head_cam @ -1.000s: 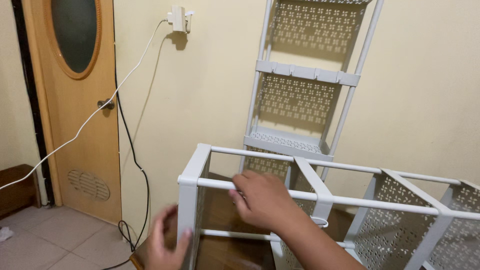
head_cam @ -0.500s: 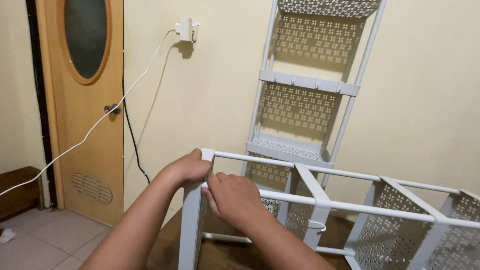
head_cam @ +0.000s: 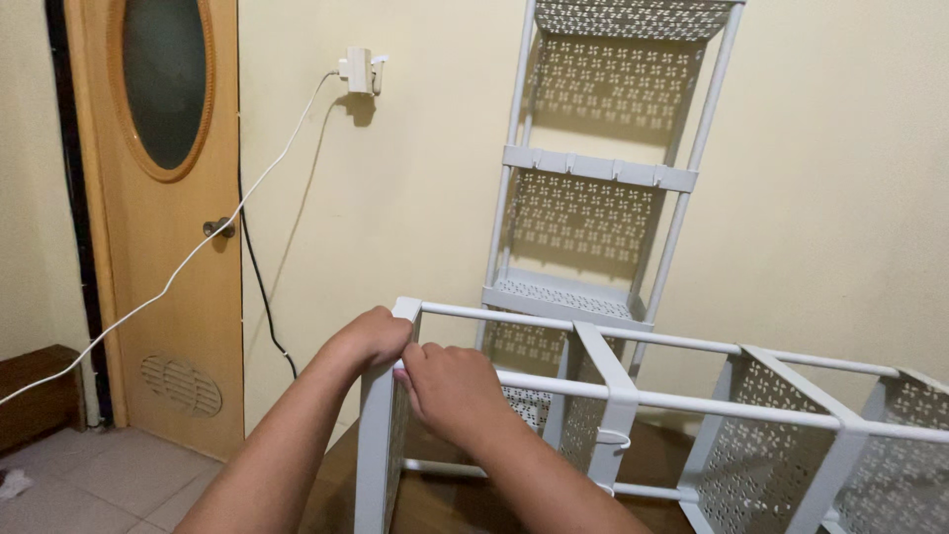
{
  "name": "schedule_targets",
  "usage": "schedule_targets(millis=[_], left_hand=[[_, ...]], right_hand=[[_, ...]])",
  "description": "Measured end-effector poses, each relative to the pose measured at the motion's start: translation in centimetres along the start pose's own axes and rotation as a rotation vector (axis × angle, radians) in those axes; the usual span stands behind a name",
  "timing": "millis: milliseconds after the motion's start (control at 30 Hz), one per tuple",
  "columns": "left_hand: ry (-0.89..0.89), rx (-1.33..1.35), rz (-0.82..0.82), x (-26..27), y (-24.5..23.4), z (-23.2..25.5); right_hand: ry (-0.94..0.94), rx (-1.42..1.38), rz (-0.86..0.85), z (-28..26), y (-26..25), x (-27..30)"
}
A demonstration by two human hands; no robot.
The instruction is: The person disassembles a white plastic storage shelf by hand, removing shelves and vertical supports one by one. The components are placed on the table as they are detached.
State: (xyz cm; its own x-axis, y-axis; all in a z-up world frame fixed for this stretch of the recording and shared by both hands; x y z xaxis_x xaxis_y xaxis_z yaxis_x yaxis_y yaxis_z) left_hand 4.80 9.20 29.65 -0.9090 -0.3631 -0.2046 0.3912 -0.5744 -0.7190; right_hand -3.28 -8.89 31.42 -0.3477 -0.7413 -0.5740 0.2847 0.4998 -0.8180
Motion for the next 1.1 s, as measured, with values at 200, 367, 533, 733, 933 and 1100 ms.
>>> schedule_targets(millis=[200,367,533,733,933,1100], left_hand=[[-0.014,-0.018,-0.008,-0.7,0.2,-0.5],[-0.007,0.031,-0.019,-0.8,0.2,-0.6],[-0.020,-0.029,-0.037,-1.3,0.5,-0.9],[0.030,-0.129,-0.027,-2.3,0.4,-1.0],[-0.017,-0.093,-0.058,-1.9,0.1,-0.7],[-0.003,-0.146,-0.043,-0.9,-0.3,-0.5]], right_hand=[[-0.049,-0.030,0.024,0.1,-0.5,-0.5],[0.056,-0.008,-0.083,-0.1,-0.8,-0.8],[0.157,-0.042,-0.209,0.0,-0.9,-1.4],[0.203,-0.167,-0.412,1.9,0.7,-3.2],[0.121,-0.266,-0.429,2.7,1.4,-3.9],[0.167,-0.131,-0.133,1.1,0.3,-1.5]])
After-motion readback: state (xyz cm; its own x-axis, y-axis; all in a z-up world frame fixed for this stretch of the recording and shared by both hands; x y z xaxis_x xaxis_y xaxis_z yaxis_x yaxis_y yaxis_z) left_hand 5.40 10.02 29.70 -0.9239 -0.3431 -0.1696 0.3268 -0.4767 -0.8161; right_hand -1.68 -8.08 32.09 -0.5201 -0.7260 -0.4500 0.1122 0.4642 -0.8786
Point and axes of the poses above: each hand's wrist, its own x-axis away from the middle knuckle, its own y-axis out of the palm, z = x × y, the point moved 4 cm from there along -x, towards the middle knuckle, and after that the axes turned 7 degrees about -x, right-handed, at the moved point
